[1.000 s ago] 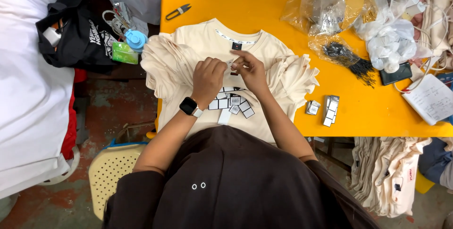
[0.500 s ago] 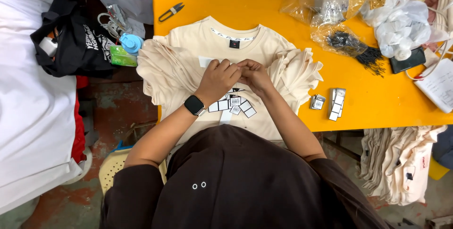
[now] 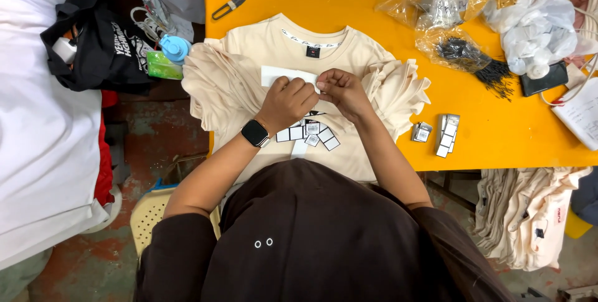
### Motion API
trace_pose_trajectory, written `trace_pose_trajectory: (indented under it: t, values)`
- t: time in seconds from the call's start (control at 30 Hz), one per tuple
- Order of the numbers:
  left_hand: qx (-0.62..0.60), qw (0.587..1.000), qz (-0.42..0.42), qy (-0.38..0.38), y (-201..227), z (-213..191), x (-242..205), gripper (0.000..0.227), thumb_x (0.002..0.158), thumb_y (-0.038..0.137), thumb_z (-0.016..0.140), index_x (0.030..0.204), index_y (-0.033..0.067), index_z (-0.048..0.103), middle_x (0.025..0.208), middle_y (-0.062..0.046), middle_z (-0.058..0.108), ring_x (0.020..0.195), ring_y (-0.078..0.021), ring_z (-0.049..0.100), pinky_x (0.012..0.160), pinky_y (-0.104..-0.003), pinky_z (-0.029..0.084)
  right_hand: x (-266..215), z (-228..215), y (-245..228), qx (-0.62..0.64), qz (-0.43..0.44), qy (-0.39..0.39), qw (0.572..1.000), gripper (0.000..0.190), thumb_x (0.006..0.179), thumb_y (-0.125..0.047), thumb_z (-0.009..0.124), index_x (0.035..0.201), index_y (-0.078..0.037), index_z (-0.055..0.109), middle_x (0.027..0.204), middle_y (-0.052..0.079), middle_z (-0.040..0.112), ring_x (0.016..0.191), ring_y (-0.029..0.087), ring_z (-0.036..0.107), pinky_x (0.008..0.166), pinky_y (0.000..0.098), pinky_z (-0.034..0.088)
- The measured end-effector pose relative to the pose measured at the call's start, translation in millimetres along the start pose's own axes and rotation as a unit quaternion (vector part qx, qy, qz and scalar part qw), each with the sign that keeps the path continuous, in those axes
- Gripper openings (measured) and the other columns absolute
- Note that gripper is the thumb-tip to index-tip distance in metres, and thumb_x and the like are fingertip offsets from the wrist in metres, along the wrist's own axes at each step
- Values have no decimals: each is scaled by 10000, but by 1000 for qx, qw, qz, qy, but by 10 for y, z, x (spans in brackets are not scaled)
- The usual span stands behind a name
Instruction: Attaching brand labels to the neck area of t-shirts at a garment factory workstation
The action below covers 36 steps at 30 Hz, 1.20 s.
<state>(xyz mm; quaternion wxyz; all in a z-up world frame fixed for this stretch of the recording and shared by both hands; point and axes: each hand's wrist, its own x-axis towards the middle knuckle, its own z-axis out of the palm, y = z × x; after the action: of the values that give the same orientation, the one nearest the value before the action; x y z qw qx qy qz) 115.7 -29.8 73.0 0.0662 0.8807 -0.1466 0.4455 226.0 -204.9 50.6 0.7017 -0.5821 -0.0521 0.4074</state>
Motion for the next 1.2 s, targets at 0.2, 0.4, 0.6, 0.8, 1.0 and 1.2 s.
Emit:
trace_pose_trajectory:
  t: [0.2,0.4,0.6,0.8,1.0,1.2]
  values:
    - [-9,999,35,-23,187,-100,-109,267,1052,100,545,792,146,581,764,-17,488,764,-211,537,674,-330,401,-134,-33,195,-36,59,-32,997,120,939,-16,688,1035,44,649,835,35,677,775,123,717,731,354,684]
    - [-14,996,16,-83,209,-54,-77,213,1014,85,583,816,162,600,791,25,494,809,-180,537,707,-325,397,-103,-60,245,-27,18,16,999,120,1030,-132,616,1066,-18,627,1038,81,696,951,159,706,761,366,659]
    - [-102,978,-136,-124,-9,75,-145,195,1054,125,517,868,129,574,815,8,488,836,-203,542,744,-353,391,34,-46,113,-31,-45,146,988,270,1101,-290,484,1120,-84,659,1143,27,700,1044,130,682,837,262,581]
    - [-150,950,-242,-132,-89,109,-277,127,960,57,636,879,149,601,805,26,487,839,-184,543,762,-341,396,75,-354,408,-427,-88,112,893,177,903,-249,802,940,-92,728,840,67,670,824,228,674,724,361,536]
    - [-297,847,-432,-95,-68,-4,-168,173,840,58,815,850,109,650,766,-15,594,794,-223,629,710,-337,478,-185,135,332,-497,-54,95,861,111,751,-172,867,801,-149,770,749,33,658,690,235,661,679,359,536]
    - [-390,733,-553,-64,-89,15,-126,201,799,71,871,878,86,686,777,-35,671,762,-170,647,731,-309,482,-139,202,359,-177,-87,107,975,257,850,-22,819,1102,-64,785,856,58,750,770,112,727,774,217,579]
